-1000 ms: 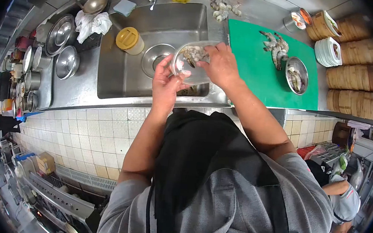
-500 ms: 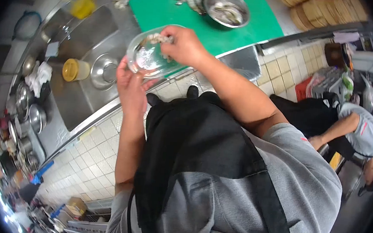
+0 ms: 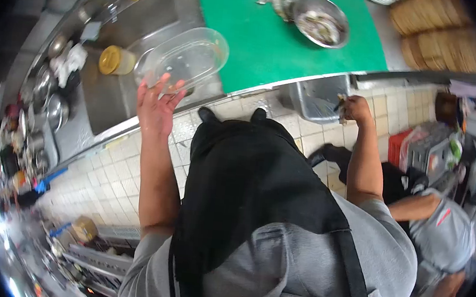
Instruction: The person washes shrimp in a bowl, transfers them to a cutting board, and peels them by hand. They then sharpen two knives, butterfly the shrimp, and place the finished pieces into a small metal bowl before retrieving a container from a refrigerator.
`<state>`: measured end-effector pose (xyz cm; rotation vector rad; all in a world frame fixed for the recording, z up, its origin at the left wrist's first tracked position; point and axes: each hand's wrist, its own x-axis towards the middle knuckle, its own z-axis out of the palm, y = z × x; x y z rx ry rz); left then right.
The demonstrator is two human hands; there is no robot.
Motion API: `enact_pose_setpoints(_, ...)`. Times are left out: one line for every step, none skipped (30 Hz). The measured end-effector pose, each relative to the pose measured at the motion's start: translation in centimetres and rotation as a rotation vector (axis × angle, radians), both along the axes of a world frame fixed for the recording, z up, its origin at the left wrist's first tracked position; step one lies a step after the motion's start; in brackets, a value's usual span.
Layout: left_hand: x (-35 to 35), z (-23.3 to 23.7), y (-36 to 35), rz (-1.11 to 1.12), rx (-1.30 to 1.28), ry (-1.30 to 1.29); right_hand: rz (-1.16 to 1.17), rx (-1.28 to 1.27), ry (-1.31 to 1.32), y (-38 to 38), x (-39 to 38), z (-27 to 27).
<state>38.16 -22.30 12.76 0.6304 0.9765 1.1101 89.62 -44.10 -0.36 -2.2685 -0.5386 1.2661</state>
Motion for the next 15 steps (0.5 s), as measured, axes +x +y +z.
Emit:
enact_pose_setpoints(-0.8,-0.3,0.2,0.043,0.013,0.017,-0.025,0.103,-0.064,-0.1,0.5,-3.2)
enact_pose_setpoints(-1.5,-0.7,0.6,0.085,-0.010,0.006,-0.053,0.209,-0.128,0.0,0.7,-4.9)
enact_pose_setpoints(-2.3,-1.0,1.1,0.124,-0.036,-0.006,-0.039,0.074,-0.132,0.6,0.5,-4.4)
enact_pose_setpoints(-3.3,-1.2,1.9,0.129,-0.047,0.005,0.168,0.171,-0.323,-1.1,4.9,-10.8)
enact_pose_setpoints(-4.2,-1.8,2.7,0.158,-0.025,0.008,0.042,0.177,-0.043,-0.3,2.9,-7.1)
enact_pose_setpoints(-5.3,-2.6,3.5,0.211,-0.041,-0.003,0.190,0.179,0.071,0.4,1.8,-4.0)
enact_pose_setpoints(-6.4,-3.4,4.4,0.265,-0.059,-0.017,0.062,0.080,0.273,2.2,-2.0,2.1)
enact_pose_setpoints(-7.5,-4.2,5.4,0.328,-0.072,-0.017,0.126,-0.026,0.203,3.5,-4.6,6.3)
enact_pose_setpoints(-8.7,-5.1,6.4,0.359,-0.047,-0.023,0.141,-0.018,0.209,4.6,-6.5,8.9)
enact_pose_setpoints(-9.8,-6.3,7.3,0.390,-0.059,-0.071,0.207,0.009,0.230,5.8,-8.2,11.0)
enact_pose_setpoints(-11.1,-7.3,8.5,0.422,-0.064,-0.119,0.260,0.054,0.245,7.0,-9.3,11.8)
enact_pose_setpoints(-12.0,-8.2,9.5,0.409,-0.070,-0.124,0.309,0.092,0.259,9.0,-11.9,13.9)
enact_pose_setpoints(-12.8,-8.9,10.4,0.403,-0.067,-0.128,0.327,0.146,0.270,11.3,-14.4,15.1)
enact_pose_setpoints(-13.2,-9.2,11.0,0.389,-0.030,-0.185,0.374,0.219,0.270,13.8,-16.2,14.9)
enact_pose_setpoints(-13.8,-9.9,12.4,0.360,-0.087,-0.151,0.389,0.282,0.254,16.8,-18.8,15.4)
